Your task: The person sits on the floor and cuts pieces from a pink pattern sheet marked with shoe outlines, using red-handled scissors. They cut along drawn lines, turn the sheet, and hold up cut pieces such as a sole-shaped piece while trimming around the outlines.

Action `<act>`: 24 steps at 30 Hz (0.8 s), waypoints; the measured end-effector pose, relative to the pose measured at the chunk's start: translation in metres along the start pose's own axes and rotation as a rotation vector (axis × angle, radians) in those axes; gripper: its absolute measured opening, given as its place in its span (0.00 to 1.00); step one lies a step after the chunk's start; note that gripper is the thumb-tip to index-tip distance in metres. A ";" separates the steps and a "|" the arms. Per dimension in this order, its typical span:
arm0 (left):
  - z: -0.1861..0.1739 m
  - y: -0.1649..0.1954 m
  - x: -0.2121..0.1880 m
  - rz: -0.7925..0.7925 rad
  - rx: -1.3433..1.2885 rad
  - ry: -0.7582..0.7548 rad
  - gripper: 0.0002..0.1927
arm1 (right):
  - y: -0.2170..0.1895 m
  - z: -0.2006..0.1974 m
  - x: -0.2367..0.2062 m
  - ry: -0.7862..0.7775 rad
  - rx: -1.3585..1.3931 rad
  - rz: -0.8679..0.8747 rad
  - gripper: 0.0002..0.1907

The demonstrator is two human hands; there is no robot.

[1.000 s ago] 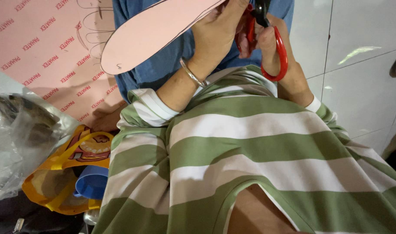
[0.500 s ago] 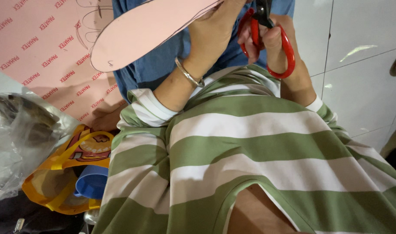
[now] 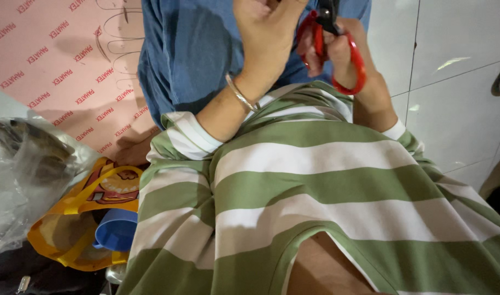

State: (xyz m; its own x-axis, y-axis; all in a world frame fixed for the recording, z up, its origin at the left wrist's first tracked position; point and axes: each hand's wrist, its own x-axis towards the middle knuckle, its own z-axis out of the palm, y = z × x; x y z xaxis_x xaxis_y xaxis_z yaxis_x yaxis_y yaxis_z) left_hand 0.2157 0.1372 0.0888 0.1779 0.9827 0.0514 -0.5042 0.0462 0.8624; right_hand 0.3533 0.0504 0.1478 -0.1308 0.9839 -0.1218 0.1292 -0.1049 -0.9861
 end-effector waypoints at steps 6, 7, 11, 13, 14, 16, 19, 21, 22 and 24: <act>-0.008 -0.007 0.002 -0.045 0.091 -0.054 0.16 | 0.007 0.000 0.002 0.028 -0.094 -0.033 0.49; -0.007 -0.005 0.003 -0.048 0.064 -0.083 0.15 | 0.007 -0.001 0.002 0.028 -0.105 -0.044 0.50; -0.001 0.007 0.002 -0.222 -0.093 -0.155 0.12 | 0.013 -0.003 0.004 0.059 -0.109 -0.096 0.49; 0.000 0.009 0.002 -0.254 -0.104 -0.174 0.12 | 0.015 -0.002 0.004 0.076 -0.096 -0.101 0.49; -0.002 0.008 0.003 -0.196 -0.061 -0.181 0.13 | 0.016 -0.003 0.004 0.081 -0.122 -0.100 0.49; -0.005 0.005 0.004 -0.086 0.039 -0.181 0.13 | 0.017 -0.002 0.004 0.089 -0.172 -0.102 0.49; -0.009 -0.002 0.007 0.002 0.183 -0.161 0.14 | 0.018 -0.003 0.003 0.105 -0.133 -0.102 0.47; -0.012 -0.006 0.008 -0.018 0.254 -0.155 0.15 | 0.019 -0.005 0.002 0.097 -0.130 -0.099 0.46; -0.014 -0.006 0.009 -0.006 0.232 -0.173 0.12 | 0.018 -0.007 0.002 0.092 -0.127 -0.100 0.46; -0.016 -0.007 0.011 0.014 0.189 -0.210 0.07 | 0.018 -0.010 0.000 0.086 -0.114 -0.071 0.46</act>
State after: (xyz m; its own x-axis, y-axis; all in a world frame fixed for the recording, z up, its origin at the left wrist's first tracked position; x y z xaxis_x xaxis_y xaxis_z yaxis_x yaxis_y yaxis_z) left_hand 0.2075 0.1504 0.0753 0.3528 0.9236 0.1502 -0.3447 -0.0210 0.9385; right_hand 0.3654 0.0496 0.1313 -0.0600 0.9975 -0.0370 0.2336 -0.0220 -0.9721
